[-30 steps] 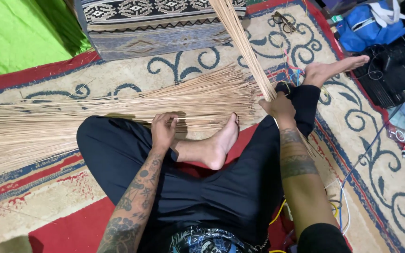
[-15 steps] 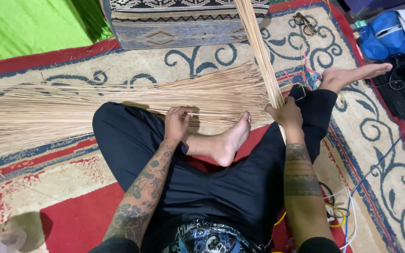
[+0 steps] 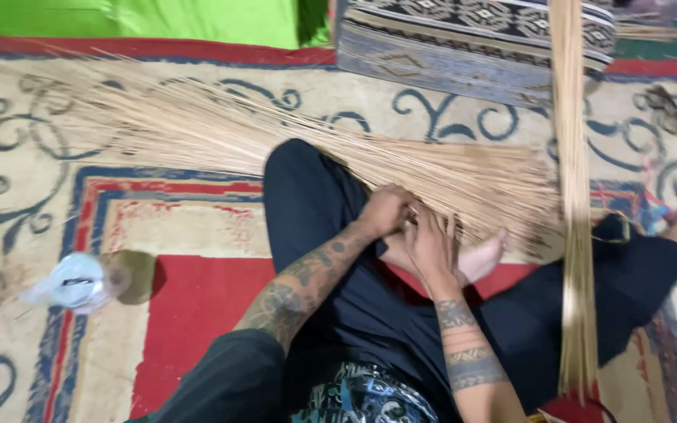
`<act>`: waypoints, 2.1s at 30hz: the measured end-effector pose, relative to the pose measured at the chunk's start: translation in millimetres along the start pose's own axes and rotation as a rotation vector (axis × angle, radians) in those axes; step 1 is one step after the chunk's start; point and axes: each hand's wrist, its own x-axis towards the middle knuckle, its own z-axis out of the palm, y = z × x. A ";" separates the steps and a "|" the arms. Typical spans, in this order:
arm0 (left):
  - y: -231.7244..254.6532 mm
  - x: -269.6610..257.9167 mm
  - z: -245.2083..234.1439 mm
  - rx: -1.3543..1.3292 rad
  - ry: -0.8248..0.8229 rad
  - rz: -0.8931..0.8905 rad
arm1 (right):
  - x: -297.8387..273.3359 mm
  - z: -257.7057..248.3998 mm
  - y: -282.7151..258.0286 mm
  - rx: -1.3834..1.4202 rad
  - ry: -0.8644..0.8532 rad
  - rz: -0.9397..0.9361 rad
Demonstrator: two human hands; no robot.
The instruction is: Weaving thin wooden sticks together to create a flat structure while sitting on the floor
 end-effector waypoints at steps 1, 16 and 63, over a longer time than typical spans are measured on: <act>-11.1 0.3 0.2 0.036 0.023 -0.019 | -4.3 11.6 9.2 0.032 0.012 -0.032; -154.4 38.1 -161.1 0.785 0.295 -0.074 | -25.7 24.9 83.4 0.106 0.156 0.403; -105.9 0.5 -166.2 0.501 0.212 -0.425 | -4.3 -2.2 95.0 1.259 0.274 0.824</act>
